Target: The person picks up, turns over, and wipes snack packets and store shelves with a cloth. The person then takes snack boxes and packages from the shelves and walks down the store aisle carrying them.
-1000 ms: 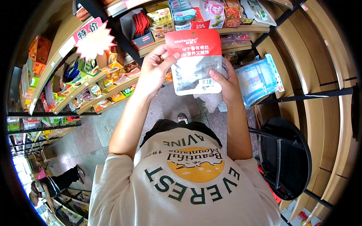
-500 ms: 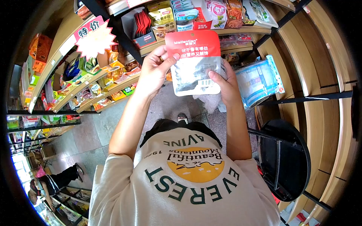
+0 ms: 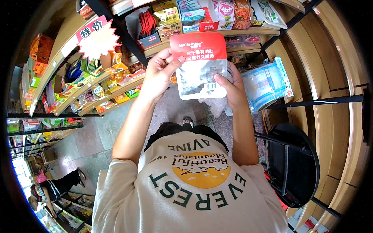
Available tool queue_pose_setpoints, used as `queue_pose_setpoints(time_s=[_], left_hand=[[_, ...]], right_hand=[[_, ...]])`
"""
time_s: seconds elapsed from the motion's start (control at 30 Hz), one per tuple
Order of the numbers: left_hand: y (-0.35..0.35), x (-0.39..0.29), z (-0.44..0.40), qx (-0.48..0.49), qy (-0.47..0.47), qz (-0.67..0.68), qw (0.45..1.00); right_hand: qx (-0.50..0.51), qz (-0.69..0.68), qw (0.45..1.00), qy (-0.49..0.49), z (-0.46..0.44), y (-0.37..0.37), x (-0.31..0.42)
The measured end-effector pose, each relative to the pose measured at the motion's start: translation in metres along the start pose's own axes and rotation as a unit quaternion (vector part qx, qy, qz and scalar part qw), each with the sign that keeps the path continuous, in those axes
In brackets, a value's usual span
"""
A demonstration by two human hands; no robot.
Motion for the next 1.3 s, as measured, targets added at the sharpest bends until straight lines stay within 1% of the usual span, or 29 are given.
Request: queue_pose_setpoints(time_s=[0.17, 0.23, 0.73, 0.83, 1.3], left_hand=[[-0.0016, 0.0006, 0.0002, -0.002, -0.007, 0.003, 1.0], [-0.0014, 0.0025, 0.0004, 0.004, -0.019, 0.031, 0.999], [-0.0062, 0.0034, -0.0006, -0.009, -0.005, 0.017, 1.0], [-0.0061, 0.0045, -0.0002, -0.01, -0.018, 0.018, 1.0], [-0.0055, 0.0057, -0.0002, -0.009, -0.019, 0.009, 1.0]], right_hand=[[0.002, -0.009, 1.0, 0.005, -0.0011, 0.0006, -0.0021], [0.002, -0.014, 1.0, 0.006, -0.0019, 0.0016, -0.0026], [-0.004, -0.032, 0.999, 0.012, -0.0042, 0.0012, -0.0072], [-0.006, -0.032, 0.999, 0.013, -0.0038, 0.0011, -0.007], [-0.006, -0.045, 0.999, 0.018, -0.0013, 0.0022, -0.0058]])
Point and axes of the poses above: each hand's wrist, its own z-axis away from the middle knuckle, its own y-axis out of the palm, x = y × z, the point moved 7 cm from there along -z, towards the middle knuckle, and after that the axes turned 7 degrees about x, right-handed, at the moved point
